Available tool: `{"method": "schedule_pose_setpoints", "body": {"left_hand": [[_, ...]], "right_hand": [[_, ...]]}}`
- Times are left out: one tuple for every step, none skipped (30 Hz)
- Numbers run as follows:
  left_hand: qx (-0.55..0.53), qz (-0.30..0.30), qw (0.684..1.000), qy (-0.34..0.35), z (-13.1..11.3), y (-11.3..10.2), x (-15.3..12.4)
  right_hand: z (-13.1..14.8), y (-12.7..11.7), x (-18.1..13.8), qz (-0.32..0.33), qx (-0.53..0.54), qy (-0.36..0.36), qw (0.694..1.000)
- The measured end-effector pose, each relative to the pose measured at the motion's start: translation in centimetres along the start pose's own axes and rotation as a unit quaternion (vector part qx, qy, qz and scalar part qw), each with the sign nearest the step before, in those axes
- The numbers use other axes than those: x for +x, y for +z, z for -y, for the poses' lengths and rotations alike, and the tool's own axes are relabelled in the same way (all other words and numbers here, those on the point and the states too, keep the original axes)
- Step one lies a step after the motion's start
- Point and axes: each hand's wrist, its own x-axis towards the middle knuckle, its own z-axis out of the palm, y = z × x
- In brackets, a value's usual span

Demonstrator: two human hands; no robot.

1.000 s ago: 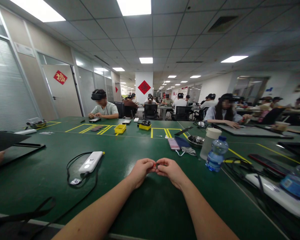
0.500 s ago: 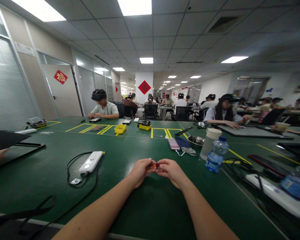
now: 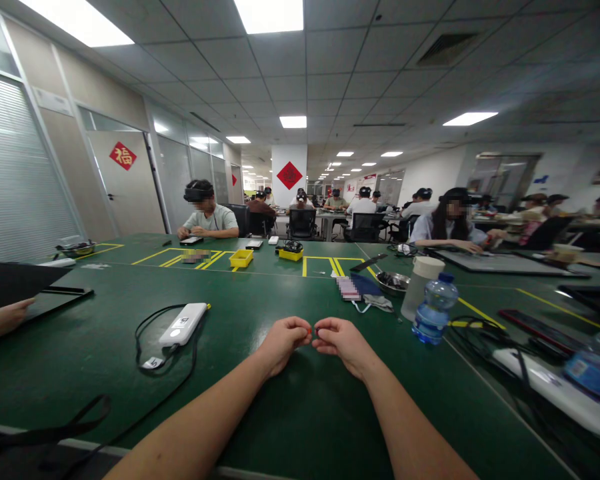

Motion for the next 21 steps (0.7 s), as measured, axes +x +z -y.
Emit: {"method": "schedule_pose_setpoints", "body": {"left_hand": [[-0.008, 0.003, 1.0, -0.001, 0.01, -0.03, 0.03], [-0.011, 0.005, 1.0, -0.003, 0.07, -0.07, 0.07], [-0.01, 0.005, 1.0, -0.006, 0.16, -0.12, 0.11], [-0.008, 0.005, 1.0, -0.01, 0.26, -0.17, 0.15], [-0.007, 0.005, 1.0, -0.014, 0.36, -0.21, 0.19], [-0.009, 0.004, 1.0, -0.018, 0.42, -0.24, 0.23], [-0.013, 0.003, 1.0, -0.023, 0.43, -0.25, 0.25], [-0.02, 0.001, 0.999, -0.027, 0.39, -0.24, 0.25], [-0.029, -0.001, 0.999, -0.032, 0.31, -0.21, 0.25], [-0.038, -0.002, 0.999, -0.036, 0.2, -0.18, 0.23], [-0.047, -0.002, 0.998, -0.039, 0.08, -0.14, 0.21], [-0.054, 0.0, 0.998, -0.04, -0.01, -0.11, 0.18], [-0.056, 0.002, 0.998, -0.039, -0.06, -0.07, 0.15], [-0.051, 0.004, 0.998, -0.037, -0.06, -0.05, 0.12], [-0.04, 0.005, 0.999, -0.034, -0.01, -0.03, 0.08], [-0.024, 0.003, 0.999, -0.03, 0.09, -0.01, 0.05], [-0.004, 0.002, 1.0, -0.026, 0.22, 0.01, 0.02], [0.016, 0.0, 1.0, -0.024, 0.36, 0.03, -0.01], [0.033, -0.003, 0.999, -0.023, 0.47, 0.05, -0.03], [0.043, -0.006, 0.999, -0.023, 0.53, 0.07, -0.06], [0.047, -0.008, 0.999, -0.025, 0.54, 0.09, -0.08]], "right_hand": [[-0.03, -0.01, 0.06, 0.0, 0.008, 0.006, 1.0], [-0.06, -0.02, 0.13, -0.001, 0.017, 0.013, 1.0], [-0.1, -0.03, 0.21, -0.002, 0.025, 0.022, 0.999], [-0.13, -0.05, 0.28, -0.004, 0.034, 0.03, 0.999], [-0.15, -0.07, 0.36, -0.004, 0.042, 0.037, 0.998], [-0.16, -0.1, 0.42, -0.004, 0.049, 0.043, 0.998], [-0.16, -0.13, 0.48, -0.002, 0.055, 0.046, 0.997], [-0.15, -0.17, 0.53, 0.001, 0.059, 0.048, 0.997], [-0.14, -0.2, 0.57, 0.003, 0.062, 0.049, 0.997], [-0.13, -0.24, 0.6, 0.005, 0.063, 0.048, 0.997], [-0.14, -0.27, 0.61, 0.007, 0.063, 0.046, 0.997], [-0.16, -0.29, 0.61, 0.008, 0.062, 0.043, 0.997], [-0.2, -0.32, 0.6, 0.008, 0.06, 0.04, 0.997], [-0.25, -0.33, 0.58, 0.007, 0.055, 0.037, 0.998], [-0.32, -0.34, 0.54, 0.006, 0.047, 0.036, 0.998], [-0.38, -0.34, 0.49, 0.006, 0.037, 0.037, 0.999], [-0.44, -0.33, 0.42, 0.008, 0.026, 0.039, 0.999], [-0.48, -0.31, 0.35, 0.011, 0.015, 0.04, 0.999], [-0.5, -0.28, 0.26, 0.015, 0.006, 0.04, 0.999], [-0.48, -0.23, 0.16, 0.02, 0.0, 0.038, 0.999], [-0.42, -0.17, 0.05, 0.024, -0.002, 0.033, 0.999]]}}
